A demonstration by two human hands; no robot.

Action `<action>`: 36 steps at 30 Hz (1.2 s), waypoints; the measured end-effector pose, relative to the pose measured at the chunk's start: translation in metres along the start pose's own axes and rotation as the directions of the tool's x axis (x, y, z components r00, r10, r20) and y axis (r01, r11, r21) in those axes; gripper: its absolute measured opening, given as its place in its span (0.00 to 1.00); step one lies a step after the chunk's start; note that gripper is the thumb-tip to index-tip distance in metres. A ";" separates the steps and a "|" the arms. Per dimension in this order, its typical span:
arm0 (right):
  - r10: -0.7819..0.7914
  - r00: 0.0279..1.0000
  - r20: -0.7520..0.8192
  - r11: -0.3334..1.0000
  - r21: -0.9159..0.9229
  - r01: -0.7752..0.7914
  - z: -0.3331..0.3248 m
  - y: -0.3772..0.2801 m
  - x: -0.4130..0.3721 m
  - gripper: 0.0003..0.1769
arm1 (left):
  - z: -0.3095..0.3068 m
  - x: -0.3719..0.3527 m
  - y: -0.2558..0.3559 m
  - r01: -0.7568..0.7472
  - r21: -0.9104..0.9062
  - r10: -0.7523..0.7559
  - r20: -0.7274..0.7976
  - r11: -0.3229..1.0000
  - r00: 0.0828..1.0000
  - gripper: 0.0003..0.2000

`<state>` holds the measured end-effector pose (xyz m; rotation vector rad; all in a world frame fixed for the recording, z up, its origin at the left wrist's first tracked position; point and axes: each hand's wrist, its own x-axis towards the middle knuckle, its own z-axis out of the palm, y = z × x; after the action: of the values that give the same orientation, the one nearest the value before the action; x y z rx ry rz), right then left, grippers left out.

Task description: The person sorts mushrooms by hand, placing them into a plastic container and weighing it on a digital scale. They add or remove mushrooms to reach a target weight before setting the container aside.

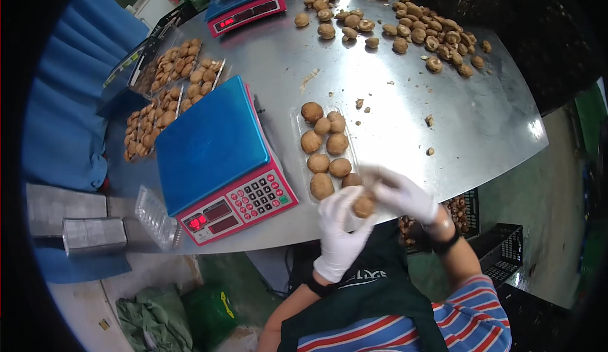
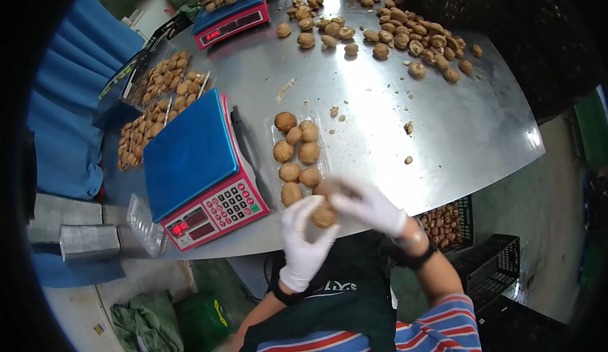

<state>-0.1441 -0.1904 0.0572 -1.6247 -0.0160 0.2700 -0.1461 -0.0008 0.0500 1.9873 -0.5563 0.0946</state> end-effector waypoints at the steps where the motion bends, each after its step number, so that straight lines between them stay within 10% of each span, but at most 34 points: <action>1: 0.045 0.998 0.051 0.978 0.200 -0.054 0.002 0.007 -0.027 0.32 | 0.010 0.001 0.006 -0.078 0.101 0.071 0.071 0.992 0.995 0.28; 7: 0.292 0.831 -0.474 0.951 0.235 -0.200 -0.034 0.065 -0.175 0.34 | 0.060 -0.008 0.020 -0.222 -0.091 0.235 0.547 0.971 0.804 0.36; 9: 0.191 0.680 -0.708 0.641 -0.435 -0.633 -0.049 0.100 -0.225 0.38 | 0.072 -0.011 0.010 -0.237 -0.085 0.244 0.542 0.968 0.804 0.33; 11: 0.322 0.662 -0.677 0.526 -0.454 -0.719 -0.066 0.111 -0.253 0.38 | 0.079 -0.011 0.000 -0.245 -0.061 0.240 0.531 0.967 0.813 0.30; 13: 0.486 0.686 -0.541 0.742 -0.160 -0.651 -0.077 0.078 -0.229 0.35 | 0.083 -0.009 -0.007 -0.233 -0.011 0.205 0.513 0.973 0.833 0.25; 17: 0.063 0.807 -0.588 0.977 -0.129 -0.170 -0.072 0.026 -0.123 0.38 | 0.087 -0.005 -0.021 -0.235 -0.029 0.220 0.479 0.972 0.850 0.19; 19: -0.332 0.800 -0.499 0.579 -0.778 -0.245 -0.075 0.073 -0.071 0.45 | 0.088 0.001 -0.021 -0.240 -0.057 0.241 0.425 0.969 0.873 0.15; 22: -0.147 0.912 -0.384 0.356 -0.880 -0.313 -0.083 0.066 -0.011 0.50 | 0.089 0.000 -0.029 -0.218 -0.093 0.236 0.408 0.972 0.882 0.13; 28: -0.250 0.801 -0.544 0.352 -0.822 -0.449 -0.136 0.059 0.099 0.53 | 0.093 -0.001 -0.027 -0.194 -0.136 0.230 0.355 0.972 0.906 0.10; 33: -0.357 0.835 -0.419 0.732 -0.680 -0.029 -0.148 0.052 0.166 0.26 | 0.089 -0.001 -0.026 -0.180 -0.138 0.219 0.355 0.974 0.909 0.09; 36: -0.484 0.863 -0.149 0.683 -0.681 0.265 -0.130 0.073 0.189 0.22 | 0.092 0.000 -0.025 -0.183 -0.142 0.223 0.347 0.973 0.911 0.10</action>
<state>0.0525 -0.2905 -0.0401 -2.2893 -0.2235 -0.3827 -0.1514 -0.0709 -0.0138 1.8452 -0.9869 -0.1748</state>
